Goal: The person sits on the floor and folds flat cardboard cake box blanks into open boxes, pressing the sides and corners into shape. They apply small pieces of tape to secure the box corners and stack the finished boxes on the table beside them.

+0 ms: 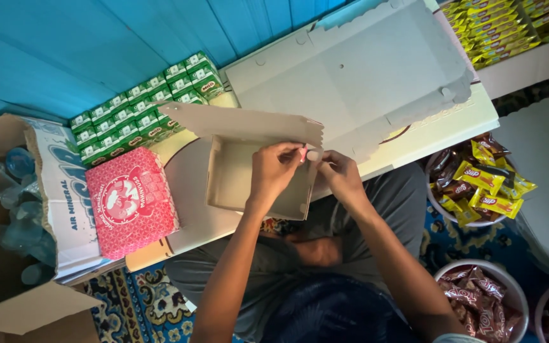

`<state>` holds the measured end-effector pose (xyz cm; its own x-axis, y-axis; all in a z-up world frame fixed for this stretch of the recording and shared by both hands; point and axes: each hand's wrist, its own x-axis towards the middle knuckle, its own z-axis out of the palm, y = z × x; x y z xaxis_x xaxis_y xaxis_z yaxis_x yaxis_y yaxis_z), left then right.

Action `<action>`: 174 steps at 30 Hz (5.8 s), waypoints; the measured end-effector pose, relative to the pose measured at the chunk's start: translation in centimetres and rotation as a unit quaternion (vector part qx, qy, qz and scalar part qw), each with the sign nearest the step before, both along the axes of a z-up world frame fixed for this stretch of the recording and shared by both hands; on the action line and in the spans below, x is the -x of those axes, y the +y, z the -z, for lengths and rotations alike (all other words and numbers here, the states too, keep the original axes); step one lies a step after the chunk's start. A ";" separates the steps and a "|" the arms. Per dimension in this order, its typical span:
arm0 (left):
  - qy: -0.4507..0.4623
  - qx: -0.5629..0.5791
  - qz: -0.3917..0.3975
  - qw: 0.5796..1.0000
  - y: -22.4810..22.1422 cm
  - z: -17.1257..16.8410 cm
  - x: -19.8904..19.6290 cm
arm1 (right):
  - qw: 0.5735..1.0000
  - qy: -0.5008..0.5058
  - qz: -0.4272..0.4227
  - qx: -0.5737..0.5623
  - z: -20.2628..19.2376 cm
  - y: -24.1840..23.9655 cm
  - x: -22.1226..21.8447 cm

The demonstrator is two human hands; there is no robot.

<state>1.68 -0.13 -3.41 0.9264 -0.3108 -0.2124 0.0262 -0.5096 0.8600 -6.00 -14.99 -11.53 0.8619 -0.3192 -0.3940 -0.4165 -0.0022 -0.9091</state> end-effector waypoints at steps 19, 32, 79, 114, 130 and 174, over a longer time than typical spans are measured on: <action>-0.048 0.003 0.000 0.999 0.2 -0.1 0.5 | 0.999 -0.008 0.018 -0.037 -2.5 1.2 0.1; -0.057 -0.026 0.020 0.998 0.1 -0.7 0.9 | 1.000 -0.005 0.011 -0.002 -1.6 0.7 -0.3; -0.034 0.028 0.001 0.999 0.7 1.2 0.8 | 0.999 0.002 -0.006 0.037 -1.4 0.6 -0.6; 0.013 0.006 0.053 0.999 1.6 3.0 -0.6 | 0.996 0.010 -0.044 0.081 -3.1 0.4 -0.4; -0.003 -0.026 0.044 0.999 1.2 2.5 -0.5 | 0.998 -0.024 -0.002 0.062 -3.3 0.7 -0.2; -0.018 0.063 -0.024 0.998 0.3 3.8 2.9 | 0.998 -0.052 0.029 -0.008 -0.3 1.4 -0.5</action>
